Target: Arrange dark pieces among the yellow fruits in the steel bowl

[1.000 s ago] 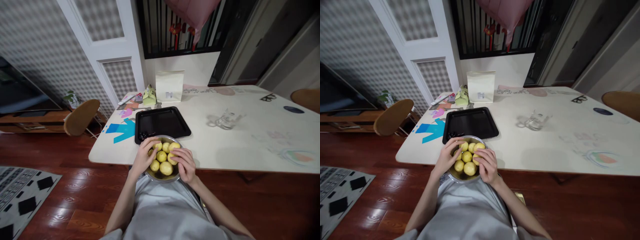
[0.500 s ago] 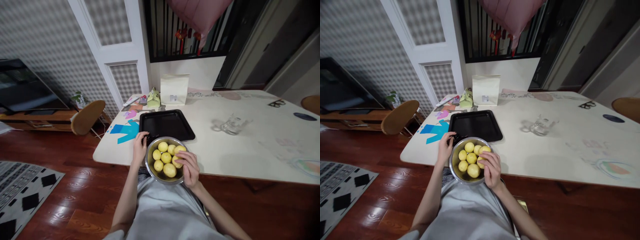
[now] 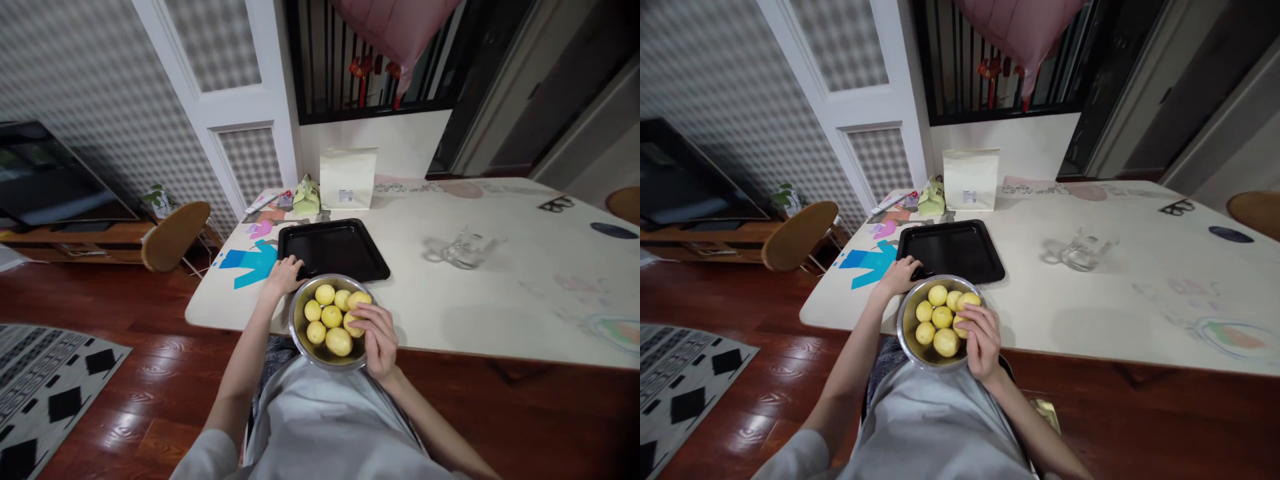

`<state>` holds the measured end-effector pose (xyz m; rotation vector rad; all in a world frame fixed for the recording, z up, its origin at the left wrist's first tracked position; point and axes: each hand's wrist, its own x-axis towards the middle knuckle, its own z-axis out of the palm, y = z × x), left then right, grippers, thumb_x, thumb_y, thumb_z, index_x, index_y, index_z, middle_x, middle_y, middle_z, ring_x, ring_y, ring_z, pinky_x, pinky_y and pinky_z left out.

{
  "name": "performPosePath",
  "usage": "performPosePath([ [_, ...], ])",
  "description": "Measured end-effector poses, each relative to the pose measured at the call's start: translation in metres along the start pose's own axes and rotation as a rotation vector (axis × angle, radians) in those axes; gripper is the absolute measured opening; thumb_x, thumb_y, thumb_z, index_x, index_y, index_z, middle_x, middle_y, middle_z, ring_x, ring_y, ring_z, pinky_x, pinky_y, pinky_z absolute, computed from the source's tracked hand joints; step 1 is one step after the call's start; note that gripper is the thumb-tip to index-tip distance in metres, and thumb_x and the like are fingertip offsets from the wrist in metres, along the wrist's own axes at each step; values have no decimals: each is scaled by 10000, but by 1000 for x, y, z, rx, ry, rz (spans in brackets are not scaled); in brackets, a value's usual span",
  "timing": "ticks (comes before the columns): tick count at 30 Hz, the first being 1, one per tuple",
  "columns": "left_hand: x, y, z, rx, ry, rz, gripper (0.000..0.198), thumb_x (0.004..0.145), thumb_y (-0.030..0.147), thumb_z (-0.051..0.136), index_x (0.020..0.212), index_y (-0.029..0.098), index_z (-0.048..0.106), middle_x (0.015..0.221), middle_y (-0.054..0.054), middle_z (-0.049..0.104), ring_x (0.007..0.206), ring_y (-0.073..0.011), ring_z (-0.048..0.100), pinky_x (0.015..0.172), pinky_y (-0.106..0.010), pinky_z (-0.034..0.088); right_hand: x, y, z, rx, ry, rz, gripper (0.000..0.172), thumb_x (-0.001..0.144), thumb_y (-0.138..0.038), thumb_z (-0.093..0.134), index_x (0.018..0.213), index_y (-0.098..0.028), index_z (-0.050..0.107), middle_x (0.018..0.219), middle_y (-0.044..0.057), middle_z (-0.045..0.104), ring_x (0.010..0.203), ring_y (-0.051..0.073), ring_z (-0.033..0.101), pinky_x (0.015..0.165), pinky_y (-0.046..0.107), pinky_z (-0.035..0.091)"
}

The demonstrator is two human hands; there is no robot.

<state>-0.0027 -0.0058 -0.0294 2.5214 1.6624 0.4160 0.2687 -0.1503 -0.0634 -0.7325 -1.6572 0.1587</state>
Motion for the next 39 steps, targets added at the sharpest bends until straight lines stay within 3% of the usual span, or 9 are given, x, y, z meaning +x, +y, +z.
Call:
performPosePath([
  [7, 9, 1, -11, -23, -91, 118, 160, 828, 270, 718, 942, 220, 618, 970, -71, 655, 926, -272, 669, 858, -371, 528, -1, 0, 1, 34, 15, 26, 347, 1007, -203, 387, 943, -228, 727, 1004, 96, 756, 1103, 314, 665, 898, 549, 513],
  [17, -2, 6, -8, -169, -20, 171, 140, 946, 312, 579, 1054, 227, 607, 1045, -57, 694, 923, -229, 682, 815, -336, 546, 0, -2, 1, 54, 18, 11, 342, 1006, -178, 386, 953, -233, 719, 997, 94, 745, 1085, 303, 663, 879, 531, 535],
  [25, -2, 11, -5, -369, 144, 265, 104, 930, 227, 595, 1013, 198, 650, 1056, -74, 636, 1001, -215, 655, 924, -347, 545, -1, -1, 1, 74, 6, 16, 343, 1001, -154, 384, 963, -226, 718, 1006, 99, 741, 1098, 305, 641, 885, 535, 520],
  [29, -2, 11, -4, -398, 233, 268, 71, 947, 206, 590, 963, 189, 657, 1018, -62, 616, 963, -189, 639, 899, -319, 536, -2, -1, 1, 66, 8, 15, 340, 995, -150, 389, 957, -225, 718, 1001, 97, 741, 1088, 304, 646, 885, 534, 522],
  [34, -4, 20, -11, -441, 479, 262, 47, 960, 212, 625, 956, 189, 666, 981, -50, 611, 963, -180, 630, 890, -316, 528, -1, 1, 0, 48, -5, -16, 319, 971, -123, 403, 971, -213, 709, 1022, 98, 736, 1100, 299, 647, 890, 522, 524],
  [39, -25, 52, -28, -496, 708, 224, 32, 965, 217, 660, 955, 197, 683, 971, -48, 629, 958, -183, 627, 863, -326, 526, 10, 0, -8, -42, -75, -113, 260, 913, -96, 484, 992, -210, 704, 1048, 83, 747, 1078, 289, 671, 889, 493, 497],
])
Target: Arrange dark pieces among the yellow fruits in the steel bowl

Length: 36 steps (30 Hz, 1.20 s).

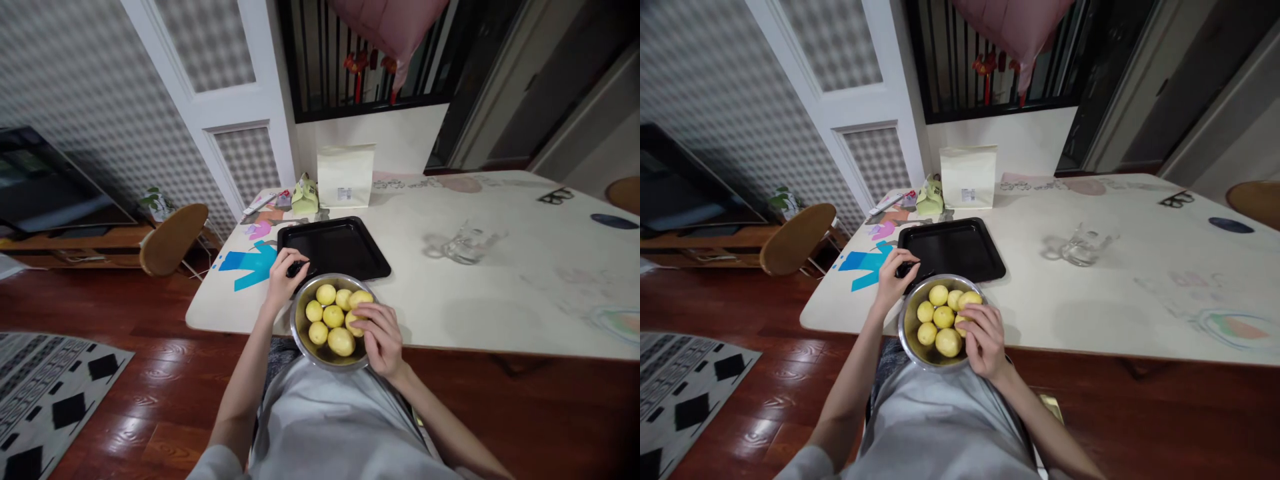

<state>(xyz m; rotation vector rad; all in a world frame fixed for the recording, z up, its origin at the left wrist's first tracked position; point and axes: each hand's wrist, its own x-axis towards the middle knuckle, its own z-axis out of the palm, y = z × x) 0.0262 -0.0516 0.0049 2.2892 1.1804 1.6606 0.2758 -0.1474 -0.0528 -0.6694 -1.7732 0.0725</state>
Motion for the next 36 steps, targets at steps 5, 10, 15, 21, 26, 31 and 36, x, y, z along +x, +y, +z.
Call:
performPosePath([
  [5, -19, 48, -7, -129, 12, -6, 69, 935, 174, 707, 995, 206, 701, 997, -47, 645, 957, -181, 635, 862, -329, 529, 19, -11, -9, -64, -95, 4, 253, 895, -69, 593, 1064, -224, 701, 1033, 72, 754, 1039, 266, 688, 888, 458, 527],
  [10, -41, 72, -5, -250, -79, -39, 99, 929, 161, 716, 1015, 209, 703, 1019, -52, 653, 966, -181, 643, 877, -329, 534, 35, -25, -6, -81, -101, 57, 290, 928, -44, 610, 1131, -233, 693, 1032, 70, 745, 1008, 241, 680, 889, 429, 557],
  [15, -49, 75, -1, -346, -161, -100, 49, 947, 189, 700, 994, 200, 692, 1000, -53, 652, 963, -184, 645, 897, -336, 531, 39, -35, 8, -56, -146, 57, 243, 966, -94, 625, 1166, -225, 663, 1072, 75, 737, 1009, 232, 675, 926, 425, 560],
  [21, -48, 73, -1, -353, -136, -164, 37, 960, 216, 676, 932, 195, 665, 989, -52, 638, 959, -187, 637, 908, -346, 520, 36, -42, 20, -51, -286, 137, 201, 983, -185, 647, 1183, -201, 633, 1080, 91, 725, 997, 251, 669, 894, 421, 559],
  [26, -48, 69, 0, -338, -41, -189, 49, 964, 214, 654, 919, 196, 655, 977, -49, 639, 966, -189, 631, 906, -342, 511, 38, -43, 20, -76, -423, 161, 105, 963, -154, 660, 1064, -184, 653, 1015, 73, 712, 958, 254, 639, 885, 426, 542],
  [31, -51, 64, 2, -312, 68, -274, 74, 973, 209, 632, 901, 196, 645, 978, -44, 631, 963, -183, 630, 913, -339, 499, 47, -50, 27, -154, -574, 159, 62, 952, -149, 667, 1000, -186, 672, 1008, 71, 685, 993, 260, 612, 882, 410, 538],
  [36, -54, 67, 4, -241, 178, -253, 76, 969, 206, 636, 894, 202, 647, 969, -38, 639, 955, -175, 622, 895, -325, 504, 52, -52, 46, -399, -669, 99, 263, 959, -86, 587, 1208, -126, 663, 1162, 144, 667, 1116, 306, 581, 955, 448, 517],
])
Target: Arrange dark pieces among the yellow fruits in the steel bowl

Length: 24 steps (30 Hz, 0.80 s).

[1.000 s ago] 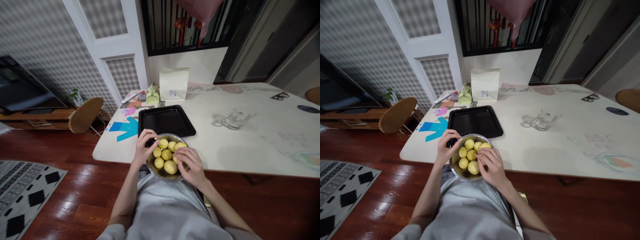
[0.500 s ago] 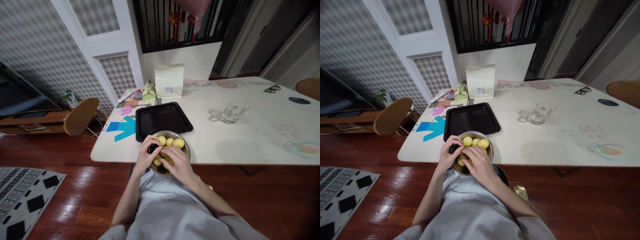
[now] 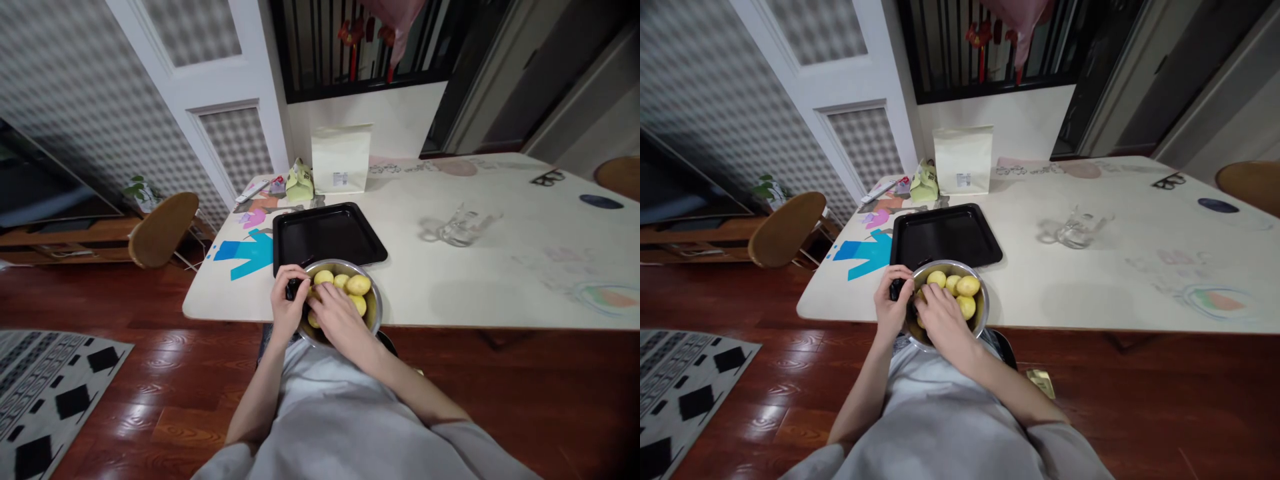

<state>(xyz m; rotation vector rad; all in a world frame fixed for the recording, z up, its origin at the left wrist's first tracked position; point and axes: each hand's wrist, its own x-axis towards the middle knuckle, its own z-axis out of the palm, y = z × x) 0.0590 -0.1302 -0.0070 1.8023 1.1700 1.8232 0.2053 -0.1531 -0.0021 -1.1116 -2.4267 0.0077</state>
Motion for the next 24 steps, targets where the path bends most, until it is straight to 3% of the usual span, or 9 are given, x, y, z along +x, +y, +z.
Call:
performPosePath([
  [3, -3, 0, 1, 40, 56, 33, 72, 969, 210, 638, 898, 204, 648, 971, -36, 637, 960, -175, 625, 898, -327, 510, 5, -3, 8, -71, -4, -8, 313, 951, -59, 567, 1249, -100, 651, 1238, 179, 652, 1176, 323, 559, 991, 463, 496],
  [9, -10, -1, 1, 79, 50, 63, 59, 971, 222, 647, 918, 209, 669, 991, -37, 636, 969, -183, 628, 908, -346, 515, 7, -2, 7, 104, 71, -11, 262, 886, -23, 605, 1090, -169, 681, 1088, 121, 698, 1048, 301, 600, 907, 449, 509],
  [12, -12, -1, 2, 89, 50, 73, 62, 972, 219, 647, 917, 208, 672, 984, -37, 633, 959, -183, 628, 894, -348, 518, 2, 9, -2, 245, 149, 44, 169, 885, -62, 633, 977, -198, 673, 958, 73, 713, 953, 271, 625, 840, 420, 512],
  [17, -10, 2, 3, 85, 10, 75, 52, 969, 216, 652, 928, 206, 682, 994, -40, 634, 970, -187, 632, 905, -354, 520, -9, 36, -19, 291, 319, 196, 143, 941, -134, 601, 1027, -224, 671, 992, 66, 732, 966, 267, 643, 848, 417, 481],
  [24, -7, 7, 3, 88, -123, 59, 50, 983, 221, 643, 970, 199, 686, 1018, -51, 634, 996, -189, 638, 914, -341, 525, -9, 43, -17, 215, 266, 201, 182, 917, -58, 593, 1001, -201, 669, 944, 62, 726, 950, 265, 615, 830, 406, 424],
])
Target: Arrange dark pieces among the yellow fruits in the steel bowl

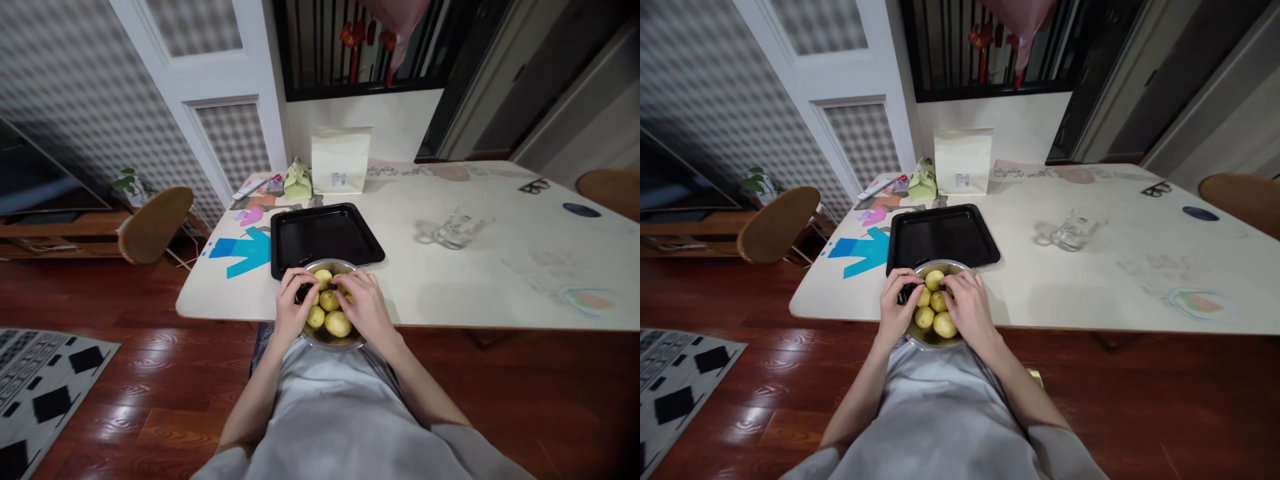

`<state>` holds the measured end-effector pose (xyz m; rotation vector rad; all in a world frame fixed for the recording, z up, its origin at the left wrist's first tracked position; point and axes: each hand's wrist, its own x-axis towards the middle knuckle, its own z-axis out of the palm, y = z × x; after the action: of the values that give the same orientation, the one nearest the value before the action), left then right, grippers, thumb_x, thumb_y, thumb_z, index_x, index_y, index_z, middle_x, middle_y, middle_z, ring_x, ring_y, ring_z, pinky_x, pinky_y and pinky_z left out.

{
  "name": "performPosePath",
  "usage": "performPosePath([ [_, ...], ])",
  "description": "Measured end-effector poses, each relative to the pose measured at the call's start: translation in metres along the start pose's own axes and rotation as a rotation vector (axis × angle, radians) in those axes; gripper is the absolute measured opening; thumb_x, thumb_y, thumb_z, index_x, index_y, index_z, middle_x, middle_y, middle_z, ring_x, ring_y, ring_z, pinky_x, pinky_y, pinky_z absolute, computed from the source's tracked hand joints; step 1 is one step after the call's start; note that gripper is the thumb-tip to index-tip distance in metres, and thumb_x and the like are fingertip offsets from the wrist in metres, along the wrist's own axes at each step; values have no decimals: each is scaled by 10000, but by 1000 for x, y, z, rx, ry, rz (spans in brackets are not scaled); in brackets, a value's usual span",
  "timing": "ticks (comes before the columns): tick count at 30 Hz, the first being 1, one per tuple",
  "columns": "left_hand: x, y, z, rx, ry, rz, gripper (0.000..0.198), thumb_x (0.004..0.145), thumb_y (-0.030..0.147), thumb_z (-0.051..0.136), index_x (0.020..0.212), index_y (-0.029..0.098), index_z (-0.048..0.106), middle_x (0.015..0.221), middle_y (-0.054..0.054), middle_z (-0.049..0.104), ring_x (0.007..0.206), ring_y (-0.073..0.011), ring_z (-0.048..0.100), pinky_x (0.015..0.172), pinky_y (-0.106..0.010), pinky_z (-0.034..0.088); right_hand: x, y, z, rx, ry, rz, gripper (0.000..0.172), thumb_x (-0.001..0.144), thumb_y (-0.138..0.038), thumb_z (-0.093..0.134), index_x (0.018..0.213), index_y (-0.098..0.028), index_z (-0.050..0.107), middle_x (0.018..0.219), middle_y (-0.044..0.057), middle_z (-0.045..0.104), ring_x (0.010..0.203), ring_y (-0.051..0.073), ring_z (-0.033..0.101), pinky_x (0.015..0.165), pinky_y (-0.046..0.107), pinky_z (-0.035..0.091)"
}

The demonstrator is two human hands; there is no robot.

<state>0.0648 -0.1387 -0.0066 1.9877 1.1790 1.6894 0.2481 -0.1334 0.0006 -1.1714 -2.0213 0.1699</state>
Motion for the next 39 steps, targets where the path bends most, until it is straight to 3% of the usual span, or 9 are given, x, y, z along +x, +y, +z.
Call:
performPosePath([
  [5, 0, -2, -1, 4, -49, -4, 50, 985, 218, 644, 1005, 204, 688, 1040, -52, 630, 1027, -194, 634, 934, -343, 521, -3, -4, -1, -83, -55, -25, 245, 884, -1, 585, 988, -214, 647, 1004, 56, 730, 1006, 272, 589, 857, 421, 388],
  [16, 2, -3, -2, 16, -123, 7, 137, 975, 271, 670, 1096, 212, 645, 1051, -61, 624, 1028, -209, 629, 921, -351, 528, -9, -4, -1, -108, 17, -44, 241, 910, -47, 593, 1060, -218, 671, 1146, 78, 733, 1096, 297, 601, 973, 485, 377],
  [26, 0, -6, -4, 24, -201, 81, 277, 975, 275, 677, 1235, 233, 591, 1110, -71, 633, 1033, -214, 625, 917, -357, 522, -7, -15, 3, 90, 53, -123, 222, 979, -175, 616, 1178, -247, 683, 1158, 59, 753, 1119, 255, 640, 1006, 454, 400],
  [34, -2, -8, -6, 36, -263, 117, 281, 1001, 265, 625, 1275, 238, 567, 1147, -90, 622, 1076, -235, 612, 936, -381, 519, -8, -19, 12, 123, 50, -128, 146, 982, -193, 614, 1093, -236, 697, 1064, 60, 768, 1067, 260, 658, 959, 441, 423],
  [39, -3, -9, -4, 26, -188, 94, 181, 1046, 196, 508, 1207, 220, 584, 1097, -74, 611, 1055, -205, 606, 936, -345, 503, -9, -14, 6, 154, 79, -96, 59, 994, -273, 646, 1029, -234, 673, 1018, 55, 761, 1020, 256, 665, 963, 445, 420],
])
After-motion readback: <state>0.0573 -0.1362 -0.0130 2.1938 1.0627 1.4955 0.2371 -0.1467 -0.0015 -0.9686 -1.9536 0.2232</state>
